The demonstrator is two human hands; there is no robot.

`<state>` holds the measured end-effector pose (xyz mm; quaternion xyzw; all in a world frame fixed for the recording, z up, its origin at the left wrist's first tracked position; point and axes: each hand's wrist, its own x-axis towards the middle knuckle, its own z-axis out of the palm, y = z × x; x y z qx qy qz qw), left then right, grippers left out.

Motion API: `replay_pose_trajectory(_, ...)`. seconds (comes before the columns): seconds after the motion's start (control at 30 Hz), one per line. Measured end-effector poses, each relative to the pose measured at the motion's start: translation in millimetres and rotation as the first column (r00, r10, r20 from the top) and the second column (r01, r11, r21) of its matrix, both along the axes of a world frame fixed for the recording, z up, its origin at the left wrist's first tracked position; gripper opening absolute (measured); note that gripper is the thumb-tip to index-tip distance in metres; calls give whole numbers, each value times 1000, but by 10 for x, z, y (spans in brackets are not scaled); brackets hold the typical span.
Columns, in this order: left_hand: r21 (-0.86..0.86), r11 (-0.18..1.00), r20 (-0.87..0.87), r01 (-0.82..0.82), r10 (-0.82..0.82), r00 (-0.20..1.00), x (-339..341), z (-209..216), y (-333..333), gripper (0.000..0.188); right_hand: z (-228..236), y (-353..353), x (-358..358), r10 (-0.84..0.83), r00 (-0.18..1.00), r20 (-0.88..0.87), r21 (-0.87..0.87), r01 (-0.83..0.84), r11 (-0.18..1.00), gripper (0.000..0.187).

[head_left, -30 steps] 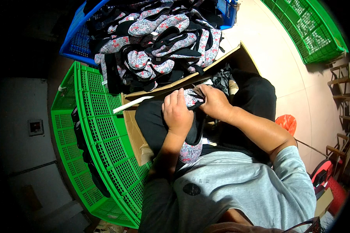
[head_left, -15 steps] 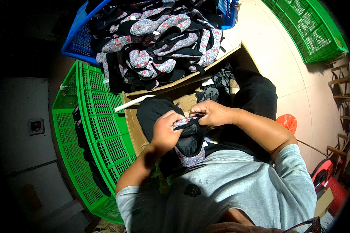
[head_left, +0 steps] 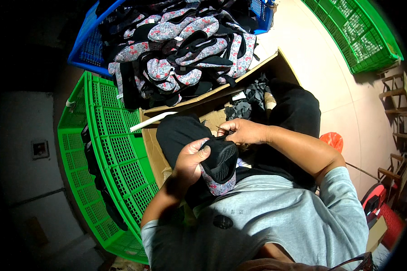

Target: The person sits on the floor and sews a floral-patterned slipper using a needle and thread. They pull the thread through the fabric repeatedly to secure the slipper's components.

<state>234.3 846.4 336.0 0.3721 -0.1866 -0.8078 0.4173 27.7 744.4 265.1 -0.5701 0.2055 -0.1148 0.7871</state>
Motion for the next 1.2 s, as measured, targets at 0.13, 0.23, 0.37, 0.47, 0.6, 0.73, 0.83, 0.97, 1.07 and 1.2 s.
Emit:
replay_pose_trajectory(0.13,-22,997,-86,-69,67,994,91,-102,34,36,162,26,3,15,1000,-19,305,-9,952,19)
replay_pose_trajectory(0.23,17,994,-152,-103,105,983,132,-172,37,34,296,97,25,-11,1000,11,420,5,908,20)
replay_pose_trajectory(0.37,97,992,-151,-75,90,984,202,-204,0,28,104,157,58,-7,1000,-10,495,11,869,24)
replay_pose_trajectory(0.47,59,998,-64,6,-2,998,259,-167,-1,29,-11,155,51,14,999,32,513,-28,858,24)
replay_pose_trajectory(0.6,5,999,66,-46,45,997,284,-48,45,30,-2,175,37,40,998,51,573,-62,817,25)
replay_pose_trajectory(0.73,11,987,154,-159,156,976,295,48,65,33,44,175,58,50,999,20,564,-52,824,24)
replay_pose_trajectory(0.83,-126,934,166,-335,353,921,357,100,56,29,87,122,52,-92,992,-81,483,120,867,20)
replay_pose_trajectory(0.97,142,825,-330,-547,560,760,874,-217,172,33,109,83,36,-316,931,-185,341,362,868,22)
replay_pose_trajectory(1.07,-605,787,692,-124,596,408,830,-260,400,31,106,133,19,-312,927,-209,290,364,885,36)
replay_pose_trajectory(1.2,-700,713,670,-18,667,326,960,-488,482,29,143,159,8,-210,963,-168,336,256,906,36)
